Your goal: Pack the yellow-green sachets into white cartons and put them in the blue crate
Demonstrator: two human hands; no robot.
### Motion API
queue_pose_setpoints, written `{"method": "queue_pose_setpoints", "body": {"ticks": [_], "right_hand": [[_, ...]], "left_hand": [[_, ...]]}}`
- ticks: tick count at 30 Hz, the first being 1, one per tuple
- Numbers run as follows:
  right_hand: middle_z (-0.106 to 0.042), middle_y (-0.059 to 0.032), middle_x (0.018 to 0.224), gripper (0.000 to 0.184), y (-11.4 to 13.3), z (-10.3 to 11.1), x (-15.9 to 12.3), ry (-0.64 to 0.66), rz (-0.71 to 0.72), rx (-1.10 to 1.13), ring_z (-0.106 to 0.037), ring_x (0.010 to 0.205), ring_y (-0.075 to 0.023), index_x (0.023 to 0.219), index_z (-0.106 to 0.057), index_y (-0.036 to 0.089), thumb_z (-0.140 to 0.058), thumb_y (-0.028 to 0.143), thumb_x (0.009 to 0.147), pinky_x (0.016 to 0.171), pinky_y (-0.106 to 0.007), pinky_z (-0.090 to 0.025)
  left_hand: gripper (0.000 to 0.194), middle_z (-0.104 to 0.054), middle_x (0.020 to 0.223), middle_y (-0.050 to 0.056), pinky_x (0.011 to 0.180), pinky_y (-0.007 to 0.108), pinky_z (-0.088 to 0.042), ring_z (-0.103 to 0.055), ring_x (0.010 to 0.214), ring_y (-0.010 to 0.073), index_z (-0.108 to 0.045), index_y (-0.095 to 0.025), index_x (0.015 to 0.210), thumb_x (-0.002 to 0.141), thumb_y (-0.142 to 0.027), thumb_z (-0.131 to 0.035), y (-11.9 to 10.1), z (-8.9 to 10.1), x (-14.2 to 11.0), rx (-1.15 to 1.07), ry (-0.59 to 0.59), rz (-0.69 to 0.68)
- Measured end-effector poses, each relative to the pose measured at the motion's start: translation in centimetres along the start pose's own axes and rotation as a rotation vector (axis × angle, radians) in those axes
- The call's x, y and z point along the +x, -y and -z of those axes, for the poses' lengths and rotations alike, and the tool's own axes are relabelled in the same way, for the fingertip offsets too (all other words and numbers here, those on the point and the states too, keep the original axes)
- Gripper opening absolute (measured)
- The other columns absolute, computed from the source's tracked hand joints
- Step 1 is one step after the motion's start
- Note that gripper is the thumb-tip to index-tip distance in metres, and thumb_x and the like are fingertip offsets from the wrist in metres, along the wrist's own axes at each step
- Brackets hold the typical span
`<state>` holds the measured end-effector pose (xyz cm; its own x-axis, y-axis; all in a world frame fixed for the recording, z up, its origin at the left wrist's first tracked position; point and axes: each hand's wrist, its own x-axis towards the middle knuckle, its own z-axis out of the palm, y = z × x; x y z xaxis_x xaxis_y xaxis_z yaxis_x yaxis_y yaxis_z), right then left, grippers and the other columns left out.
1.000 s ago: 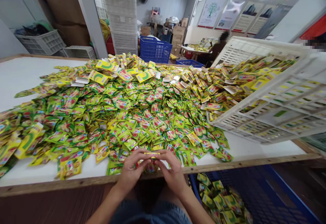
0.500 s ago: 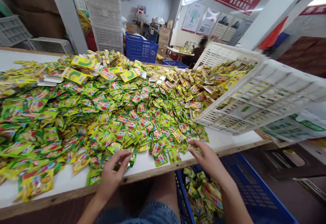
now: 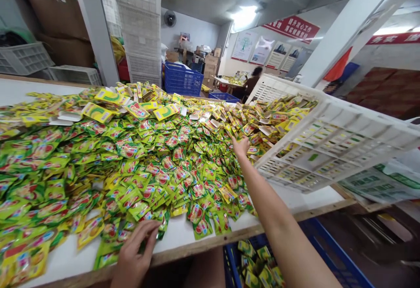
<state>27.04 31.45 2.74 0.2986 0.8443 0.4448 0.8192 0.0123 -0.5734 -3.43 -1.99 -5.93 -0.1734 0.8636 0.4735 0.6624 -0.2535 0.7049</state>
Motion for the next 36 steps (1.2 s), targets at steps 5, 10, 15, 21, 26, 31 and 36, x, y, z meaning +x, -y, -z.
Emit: {"method": "queue_pose_setpoints", "body": {"ticks": [5,10,15,21,26,31,36], "right_hand": [[-0.039,-0.0175,0.130,0.067,3.4,-3.9,2.7,0.077,0.220,-0.034,-0.036,0.118,-0.0325,0.128,-0.038,0.017,-0.061,0.044,0.072,0.094,-0.043,-0.031],[-0.042,-0.0163,0.128,0.063,6.5,-7.1,3.7,0.141,0.282,-0.045,-0.043,0.112,-0.0316,0.126,-0.041,0.017,-0.065,0.029,0.069,0.088,-0.041,-0.036],[-0.051,-0.0139,0.114,0.032,6.7,-6.0,1.7,0.157,0.334,0.014,-0.053,0.092,-0.0246,0.110,-0.051,0.015,-0.046,0.014,0.079,0.078,-0.034,-0.040],[-0.055,-0.0113,0.102,0.018,7.6,-1.6,-3.6,0.138,0.441,0.128,-0.053,0.084,-0.0231,0.095,-0.055,0.016,-0.048,0.017,0.079,0.076,-0.033,-0.040],[-0.057,-0.0050,0.088,0.013,9.2,3.1,-12.1,0.146,0.463,0.269,-0.051,0.067,-0.0145,0.095,-0.051,0.017,-0.046,0.021,0.084,0.063,-0.026,-0.043],[-0.056,-0.0001,0.080,0.013,10.5,5.0,-24.0,0.378,0.276,0.632,-0.050,0.064,-0.0116,0.095,-0.054,0.019,-0.050,0.017,0.083,0.059,-0.023,-0.042],[-0.055,-0.0021,0.086,0.016,11.7,4.9,-29.5,0.419,0.295,0.703,-0.051,0.071,-0.0130,0.094,-0.055,0.020,-0.056,0.014,0.079,0.063,-0.024,-0.043]], "left_hand": [[0.021,-0.072,0.093,0.003,0.082,0.027,-0.054,-0.068,0.089,0.0216,-0.066,-0.026,0.096,0.077,-0.020,-0.062,0.1,-0.9,-0.2,0.004,-0.054,-0.117],[0.028,-0.073,0.092,0.003,0.082,0.025,-0.054,-0.069,0.086,0.0212,-0.064,-0.026,0.100,0.074,-0.015,-0.064,0.7,-1.0,-0.6,0.051,-0.074,-0.187],[0.028,-0.073,0.091,0.004,0.082,0.025,-0.053,-0.068,0.087,0.0204,-0.062,-0.025,0.102,0.076,-0.014,-0.062,0.1,-0.7,-0.5,0.097,-0.024,-0.163],[0.022,-0.072,0.092,0.004,0.083,0.026,-0.052,-0.067,0.089,0.0196,-0.061,-0.024,0.100,0.080,-0.016,-0.058,-0.4,-0.6,-0.3,0.079,0.034,-0.130],[0.030,-0.067,0.107,0.007,0.088,0.032,-0.051,-0.064,0.100,0.0221,-0.055,-0.023,0.113,0.083,-0.021,-0.056,0.2,-0.9,-0.8,0.055,-0.015,-0.033],[0.060,-0.051,0.132,0.013,0.100,0.044,-0.042,-0.052,0.118,0.0264,-0.032,-0.022,0.135,0.082,-0.027,-0.059,0.1,-1.2,-0.9,-0.070,-0.007,0.110],[0.070,-0.036,0.145,0.012,0.104,0.044,-0.038,-0.042,0.129,0.0266,-0.021,-0.027,0.141,0.082,-0.031,-0.059,-1.7,-0.8,0.8,-0.334,0.051,0.230]]}}
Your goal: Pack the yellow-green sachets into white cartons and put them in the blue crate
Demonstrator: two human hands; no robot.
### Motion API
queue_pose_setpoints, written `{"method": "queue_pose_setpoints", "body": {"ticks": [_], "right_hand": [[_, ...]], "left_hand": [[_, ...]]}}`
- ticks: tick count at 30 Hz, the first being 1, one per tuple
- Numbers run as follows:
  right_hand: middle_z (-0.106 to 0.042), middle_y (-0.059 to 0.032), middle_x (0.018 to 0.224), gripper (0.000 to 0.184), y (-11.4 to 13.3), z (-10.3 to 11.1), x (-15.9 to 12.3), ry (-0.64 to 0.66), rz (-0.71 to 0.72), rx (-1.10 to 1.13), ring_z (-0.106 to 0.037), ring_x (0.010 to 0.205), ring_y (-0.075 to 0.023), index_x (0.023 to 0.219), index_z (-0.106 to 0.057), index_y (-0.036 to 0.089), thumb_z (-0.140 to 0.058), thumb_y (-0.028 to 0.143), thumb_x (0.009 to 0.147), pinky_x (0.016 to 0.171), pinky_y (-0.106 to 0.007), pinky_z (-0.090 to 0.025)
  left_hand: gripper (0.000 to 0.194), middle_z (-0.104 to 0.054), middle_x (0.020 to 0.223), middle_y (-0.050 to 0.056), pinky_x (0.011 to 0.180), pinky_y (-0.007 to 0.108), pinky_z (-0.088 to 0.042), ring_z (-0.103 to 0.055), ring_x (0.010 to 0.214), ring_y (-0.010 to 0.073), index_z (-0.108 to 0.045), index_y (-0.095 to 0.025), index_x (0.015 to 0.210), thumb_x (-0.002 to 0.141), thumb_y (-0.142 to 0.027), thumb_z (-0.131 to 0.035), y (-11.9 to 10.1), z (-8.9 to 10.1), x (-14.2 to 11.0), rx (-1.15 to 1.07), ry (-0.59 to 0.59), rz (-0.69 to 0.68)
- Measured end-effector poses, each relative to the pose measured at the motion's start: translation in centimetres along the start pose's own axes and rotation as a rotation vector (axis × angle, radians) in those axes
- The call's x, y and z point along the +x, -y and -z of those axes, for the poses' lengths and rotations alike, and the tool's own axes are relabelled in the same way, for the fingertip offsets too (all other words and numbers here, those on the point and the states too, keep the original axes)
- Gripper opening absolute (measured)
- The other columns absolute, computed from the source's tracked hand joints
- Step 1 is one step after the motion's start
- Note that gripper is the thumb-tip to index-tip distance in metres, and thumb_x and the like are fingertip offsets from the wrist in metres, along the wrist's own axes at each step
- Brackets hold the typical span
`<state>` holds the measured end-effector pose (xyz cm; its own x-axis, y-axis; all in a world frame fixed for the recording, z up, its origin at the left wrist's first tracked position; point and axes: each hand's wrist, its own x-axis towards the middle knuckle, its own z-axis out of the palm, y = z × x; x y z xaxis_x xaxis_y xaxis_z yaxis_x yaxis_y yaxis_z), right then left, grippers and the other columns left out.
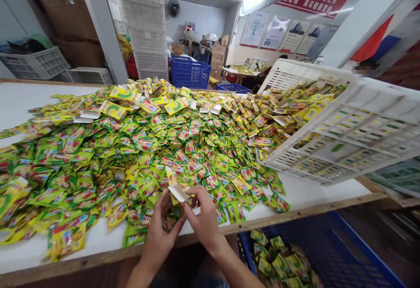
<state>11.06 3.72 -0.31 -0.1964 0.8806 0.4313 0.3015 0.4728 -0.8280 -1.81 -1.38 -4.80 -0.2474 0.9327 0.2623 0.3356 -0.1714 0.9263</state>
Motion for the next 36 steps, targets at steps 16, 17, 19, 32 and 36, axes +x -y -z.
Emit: {"method": "queue_pose_setpoints", "body": {"ticks": [16,17,19,32,36], "right_hand": [[-0.061,-0.0153,0.103,0.036,-7.7,10.3,0.4,-0.405,-0.381,-0.423,-0.054,0.097,-0.0281,0.098,-0.058,0.017,-0.047,0.047,0.081,0.085,-0.042,-0.039],[-0.061,-0.0166,0.098,0.037,-9.1,11.6,0.8,-0.424,-0.419,-0.449,-0.053,0.097,-0.0313,0.094,-0.059,0.017,-0.052,0.049,0.076,0.085,-0.044,-0.038],[-0.063,-0.0157,0.089,0.036,-11.1,13.0,1.3,-0.418,-0.463,-0.462,-0.053,0.097,-0.0346,0.084,-0.060,0.019,-0.060,0.051,0.068,0.083,-0.045,-0.037],[-0.067,-0.0073,0.081,0.046,-13.5,15.6,1.3,-0.356,-0.455,-0.056,-0.062,0.071,-0.0195,0.093,-0.056,0.015,-0.055,0.056,0.071,0.064,-0.030,-0.048],[-0.068,-0.0067,0.075,0.048,-13.5,16.5,1.7,-0.253,-0.448,-0.012,-0.062,0.065,-0.0186,0.088,-0.058,0.014,-0.058,0.058,0.069,0.060,-0.029,-0.049]], "left_hand": [[0.029,-0.055,0.128,0.011,0.111,0.045,-0.023,-0.037,0.131,0.0291,-0.060,-0.019,0.108,0.083,-0.032,-0.055,-1.0,0.9,0.3,-0.011,-0.088,-0.038],[0.029,-0.057,0.126,0.011,0.111,0.045,-0.023,-0.039,0.130,0.0294,-0.061,-0.019,0.107,0.082,-0.033,-0.055,-0.9,1.0,0.3,-0.016,-0.106,-0.035],[0.029,-0.062,0.117,0.011,0.111,0.045,-0.025,-0.043,0.126,0.0301,-0.062,-0.018,0.104,0.080,-0.034,-0.057,-0.7,1.1,0.2,-0.028,-0.156,-0.033],[0.035,-0.068,0.101,0.010,0.088,0.038,-0.050,-0.062,0.099,0.0278,-0.064,-0.015,0.102,0.075,-0.037,-0.061,-2.2,3.2,0.0,-0.069,-0.277,-0.015],[0.031,-0.069,0.095,0.009,0.090,0.037,-0.048,-0.063,0.096,0.0273,-0.067,-0.016,0.094,0.073,-0.038,-0.063,-3.1,3.0,0.0,-0.060,-0.253,-0.026]]}}
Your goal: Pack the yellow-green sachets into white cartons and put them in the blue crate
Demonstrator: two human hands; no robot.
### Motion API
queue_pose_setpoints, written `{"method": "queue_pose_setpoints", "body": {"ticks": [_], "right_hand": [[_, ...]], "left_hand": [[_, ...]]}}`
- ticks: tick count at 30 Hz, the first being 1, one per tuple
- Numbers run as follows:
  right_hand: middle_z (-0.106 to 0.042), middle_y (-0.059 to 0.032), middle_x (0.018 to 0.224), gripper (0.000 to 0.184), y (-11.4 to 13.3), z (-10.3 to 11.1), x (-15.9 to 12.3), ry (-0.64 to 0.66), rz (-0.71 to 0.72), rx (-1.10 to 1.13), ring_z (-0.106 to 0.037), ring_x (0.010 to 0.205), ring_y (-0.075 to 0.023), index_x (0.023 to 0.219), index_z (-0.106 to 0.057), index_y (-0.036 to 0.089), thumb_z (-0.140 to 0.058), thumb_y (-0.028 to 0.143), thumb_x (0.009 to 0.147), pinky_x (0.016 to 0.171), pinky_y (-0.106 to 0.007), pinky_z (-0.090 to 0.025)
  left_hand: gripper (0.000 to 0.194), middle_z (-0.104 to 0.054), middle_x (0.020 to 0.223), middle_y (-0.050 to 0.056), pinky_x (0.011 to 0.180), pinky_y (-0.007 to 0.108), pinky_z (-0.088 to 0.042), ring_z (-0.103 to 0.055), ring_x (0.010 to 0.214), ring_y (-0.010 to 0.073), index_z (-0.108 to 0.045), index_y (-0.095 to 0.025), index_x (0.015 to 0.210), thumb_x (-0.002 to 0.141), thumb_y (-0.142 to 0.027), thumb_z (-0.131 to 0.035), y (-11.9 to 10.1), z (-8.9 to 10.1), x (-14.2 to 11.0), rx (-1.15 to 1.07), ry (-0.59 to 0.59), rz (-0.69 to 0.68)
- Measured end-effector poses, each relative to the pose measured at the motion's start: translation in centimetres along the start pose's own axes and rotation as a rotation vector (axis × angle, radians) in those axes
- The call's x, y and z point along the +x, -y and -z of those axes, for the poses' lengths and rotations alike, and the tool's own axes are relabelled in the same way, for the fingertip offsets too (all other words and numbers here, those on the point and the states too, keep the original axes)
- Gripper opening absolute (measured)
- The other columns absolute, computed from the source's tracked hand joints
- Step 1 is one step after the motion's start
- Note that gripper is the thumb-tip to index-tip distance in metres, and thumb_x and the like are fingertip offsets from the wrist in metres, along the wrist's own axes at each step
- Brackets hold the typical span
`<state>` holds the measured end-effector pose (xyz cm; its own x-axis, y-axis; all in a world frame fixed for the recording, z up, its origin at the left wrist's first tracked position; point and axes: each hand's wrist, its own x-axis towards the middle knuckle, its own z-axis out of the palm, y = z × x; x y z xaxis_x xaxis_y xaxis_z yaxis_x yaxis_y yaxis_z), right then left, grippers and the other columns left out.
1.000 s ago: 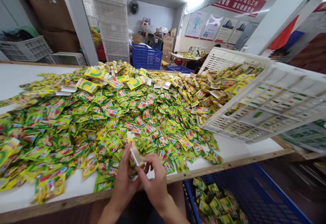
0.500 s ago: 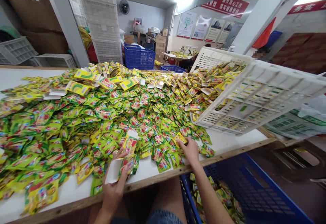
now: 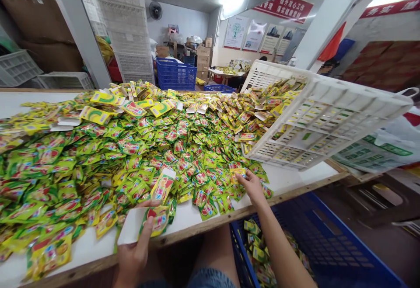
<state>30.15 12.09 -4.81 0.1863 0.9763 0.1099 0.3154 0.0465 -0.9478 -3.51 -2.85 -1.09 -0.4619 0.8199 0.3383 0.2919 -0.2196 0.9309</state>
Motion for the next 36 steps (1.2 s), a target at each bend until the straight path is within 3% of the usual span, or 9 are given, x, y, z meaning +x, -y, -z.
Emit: {"method": "queue_pose_setpoints", "body": {"ticks": [3,8,15,19,22,25,27,32,36], "right_hand": [[-0.068,-0.0070,0.077,0.045,-0.1,-0.1,0.3,0.059,0.012,-0.055,-0.061,0.066,-0.0183,0.088,-0.060,0.013,-0.060,0.054,0.069,0.061,-0.028,-0.048],[-0.067,-0.0055,0.073,0.032,-0.4,-1.0,1.3,0.141,0.023,-0.242,-0.061,0.070,-0.0215,0.081,-0.065,0.014,-0.066,0.040,0.063,0.065,-0.030,-0.046],[-0.064,-0.0111,0.089,0.040,0.1,-2.0,1.6,0.069,0.030,-0.479,-0.056,0.093,-0.0289,0.093,-0.065,0.014,-0.069,0.034,0.059,0.081,-0.036,-0.040],[-0.062,-0.0097,0.090,0.035,0.7,-2.4,0.7,0.051,0.052,-0.502,-0.054,0.095,-0.0293,0.088,-0.062,0.016,-0.068,0.035,0.060,0.082,-0.037,-0.039],[-0.061,-0.0071,0.086,0.031,1.4,-2.6,-0.4,0.074,0.086,-0.450,-0.056,0.084,-0.0255,0.088,-0.057,0.017,-0.063,0.035,0.063,0.076,-0.036,-0.042],[-0.062,-0.0045,0.083,0.030,3.0,-2.7,-1.8,0.129,0.115,-0.368,-0.057,0.070,-0.0203,0.096,-0.054,0.017,-0.057,0.033,0.070,0.067,-0.032,-0.044],[-0.063,-0.0043,0.086,0.030,5.1,-3.2,-3.1,0.199,0.138,-0.263,-0.058,0.070,-0.0192,0.101,-0.052,0.018,-0.053,0.035,0.075,0.065,-0.031,-0.046],[-0.063,-0.0030,0.087,0.025,11.5,-6.9,-7.1,0.486,0.253,0.175,-0.060,0.079,-0.0178,0.103,-0.053,0.020,-0.056,0.031,0.080,0.071,-0.029,-0.048],[-0.061,-0.0021,0.087,0.018,13.4,-9.8,-8.4,0.567,0.495,0.034,-0.057,0.080,-0.0156,0.099,-0.055,0.020,-0.053,0.018,0.082,0.072,-0.028,-0.046]], "left_hand": [[0.027,-0.069,0.093,0.008,0.091,0.035,-0.047,-0.062,0.096,0.0257,-0.066,-0.016,0.094,0.076,-0.036,-0.061,-0.6,-0.4,-0.6,-0.028,0.088,0.035],[0.034,-0.070,0.087,0.006,0.075,0.031,-0.052,-0.065,0.085,0.0240,-0.065,-0.016,0.099,0.076,-0.041,-0.062,-0.8,-1.5,-1.6,-0.167,0.203,0.212],[0.028,-0.069,0.088,0.006,0.069,0.027,-0.050,-0.063,0.078,0.0204,-0.065,-0.018,0.099,0.079,-0.037,-0.061,-0.9,-3.4,-0.2,-0.210,0.540,0.240],[0.028,-0.068,0.080,0.006,0.066,0.028,-0.049,-0.063,0.075,0.0209,-0.064,-0.016,0.093,0.076,-0.038,-0.063,-1.0,-4.6,0.6,-0.264,0.574,0.302],[0.027,-0.067,0.073,0.005,0.067,0.029,-0.048,-0.062,0.072,0.0203,-0.064,-0.016,0.087,0.073,-0.038,-0.066,-1.5,-5.0,1.1,-0.251,0.586,0.317],[0.025,-0.065,0.065,0.002,0.065,0.028,-0.048,-0.062,0.067,0.0190,-0.063,-0.016,0.079,0.071,-0.039,-0.068,-1.7,-5.4,1.6,-0.252,0.599,0.342],[0.025,-0.064,0.063,0.001,0.064,0.028,-0.047,-0.061,0.064,0.0182,-0.062,-0.015,0.076,0.070,-0.038,-0.069,-1.4,-5.6,1.8,-0.271,0.625,0.363],[0.026,-0.064,0.060,0.001,0.058,0.025,-0.046,-0.059,0.058,0.0159,-0.063,-0.014,0.071,0.066,-0.037,-0.072,0.2,-6.5,2.2,-0.291,0.661,0.388],[0.023,-0.062,0.057,0.000,0.057,0.025,-0.045,-0.057,0.056,0.0149,-0.064,-0.013,0.066,0.063,-0.034,-0.074,0.7,-6.5,2.2,-0.319,0.699,0.378]]}}
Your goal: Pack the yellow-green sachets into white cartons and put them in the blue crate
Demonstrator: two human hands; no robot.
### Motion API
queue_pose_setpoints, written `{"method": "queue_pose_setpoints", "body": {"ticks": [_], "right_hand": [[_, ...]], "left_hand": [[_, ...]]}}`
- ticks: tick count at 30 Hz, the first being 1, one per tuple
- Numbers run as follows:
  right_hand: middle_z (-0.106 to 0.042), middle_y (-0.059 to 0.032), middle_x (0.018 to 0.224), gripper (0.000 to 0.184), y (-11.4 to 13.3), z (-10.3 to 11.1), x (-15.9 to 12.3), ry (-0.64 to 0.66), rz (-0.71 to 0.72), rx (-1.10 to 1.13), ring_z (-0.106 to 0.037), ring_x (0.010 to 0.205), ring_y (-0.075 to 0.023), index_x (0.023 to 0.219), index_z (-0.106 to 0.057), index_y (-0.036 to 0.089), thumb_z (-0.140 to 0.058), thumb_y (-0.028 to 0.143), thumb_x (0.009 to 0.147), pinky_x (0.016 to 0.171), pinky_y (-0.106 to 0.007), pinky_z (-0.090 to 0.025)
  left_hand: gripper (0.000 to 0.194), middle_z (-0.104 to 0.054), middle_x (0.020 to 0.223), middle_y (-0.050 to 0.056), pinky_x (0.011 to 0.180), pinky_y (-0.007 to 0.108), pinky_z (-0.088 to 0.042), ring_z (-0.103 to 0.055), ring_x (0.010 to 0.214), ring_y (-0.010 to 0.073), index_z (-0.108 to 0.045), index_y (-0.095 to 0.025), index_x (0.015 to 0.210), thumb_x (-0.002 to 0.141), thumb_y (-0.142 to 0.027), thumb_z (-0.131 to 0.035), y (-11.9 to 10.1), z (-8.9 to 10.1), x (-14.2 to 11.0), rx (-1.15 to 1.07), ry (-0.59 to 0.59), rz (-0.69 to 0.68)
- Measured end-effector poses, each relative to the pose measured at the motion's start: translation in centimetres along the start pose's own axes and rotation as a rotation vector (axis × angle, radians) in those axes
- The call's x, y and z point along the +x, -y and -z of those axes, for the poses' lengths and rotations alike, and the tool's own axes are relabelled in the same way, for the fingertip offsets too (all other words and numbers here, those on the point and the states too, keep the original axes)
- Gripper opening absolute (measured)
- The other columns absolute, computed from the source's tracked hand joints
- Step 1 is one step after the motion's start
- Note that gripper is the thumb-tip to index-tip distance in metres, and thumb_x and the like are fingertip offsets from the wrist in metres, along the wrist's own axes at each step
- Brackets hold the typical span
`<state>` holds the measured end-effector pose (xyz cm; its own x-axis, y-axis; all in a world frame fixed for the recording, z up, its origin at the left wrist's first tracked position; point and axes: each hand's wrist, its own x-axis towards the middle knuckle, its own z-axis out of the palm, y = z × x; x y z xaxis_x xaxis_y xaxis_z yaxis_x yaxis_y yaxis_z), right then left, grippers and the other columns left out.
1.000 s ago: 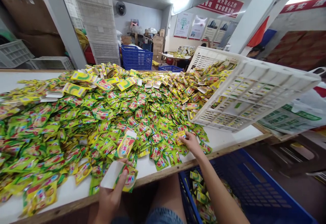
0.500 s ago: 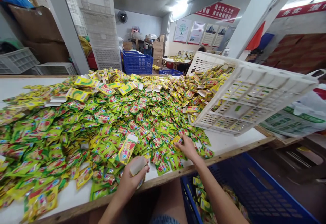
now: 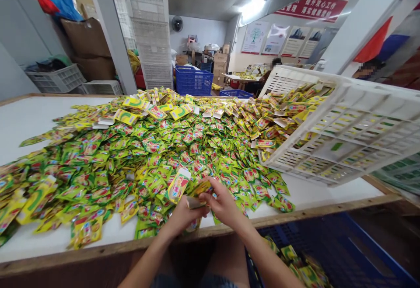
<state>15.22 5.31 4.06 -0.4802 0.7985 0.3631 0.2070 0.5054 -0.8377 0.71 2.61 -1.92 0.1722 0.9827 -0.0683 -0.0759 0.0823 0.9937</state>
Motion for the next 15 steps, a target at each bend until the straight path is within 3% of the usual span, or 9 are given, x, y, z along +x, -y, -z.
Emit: {"method": "queue_pose_setpoints", "body": {"ticks": [4,9,12,15], "right_hand": [[-0.057,-0.0062,0.096,0.023,-0.1,-0.7,0.4,0.072,0.107,-0.257,-0.053,0.089,-0.0184,0.099,-0.055,0.018,-0.050,0.007,0.080,0.077,-0.030,-0.044],[-0.051,-0.0049,0.087,0.021,1.2,-1.4,0.7,0.225,0.181,-0.543,-0.048,0.082,-0.0184,0.082,-0.052,0.019,-0.047,0.000,0.076,0.070,-0.029,-0.043],[-0.049,-0.0045,0.088,0.027,1.8,-1.8,0.8,0.320,0.229,-0.580,-0.047,0.082,-0.0180,0.082,-0.049,0.019,-0.043,-0.005,0.072,0.070,-0.029,-0.042],[-0.050,-0.0045,0.095,0.043,1.7,-1.4,0.8,0.362,0.181,-0.544,-0.049,0.083,-0.0163,0.098,-0.048,0.019,-0.040,-0.009,0.067,0.071,-0.026,-0.042]], "left_hand": [[0.020,-0.063,0.068,0.000,0.065,0.026,-0.046,-0.056,0.065,0.0151,-0.063,-0.014,0.077,0.063,-0.024,-0.072,0.0,0.1,-0.2,-0.032,-0.023,-0.056],[0.019,-0.058,0.065,-0.003,0.064,0.025,-0.044,-0.050,0.065,0.0140,-0.056,-0.015,0.064,0.054,-0.017,-0.072,-0.3,0.3,-0.1,-0.009,-0.074,-0.076],[0.021,-0.056,0.063,-0.004,0.063,0.025,-0.044,-0.049,0.064,0.0139,-0.054,-0.016,0.062,0.053,-0.019,-0.073,-0.3,0.5,-0.3,-0.024,-0.087,-0.053],[0.019,-0.056,0.063,-0.004,0.062,0.025,-0.043,-0.049,0.063,0.0132,-0.055,-0.016,0.065,0.056,-0.020,-0.072,-0.4,0.6,-0.7,-0.037,-0.078,-0.031]]}}
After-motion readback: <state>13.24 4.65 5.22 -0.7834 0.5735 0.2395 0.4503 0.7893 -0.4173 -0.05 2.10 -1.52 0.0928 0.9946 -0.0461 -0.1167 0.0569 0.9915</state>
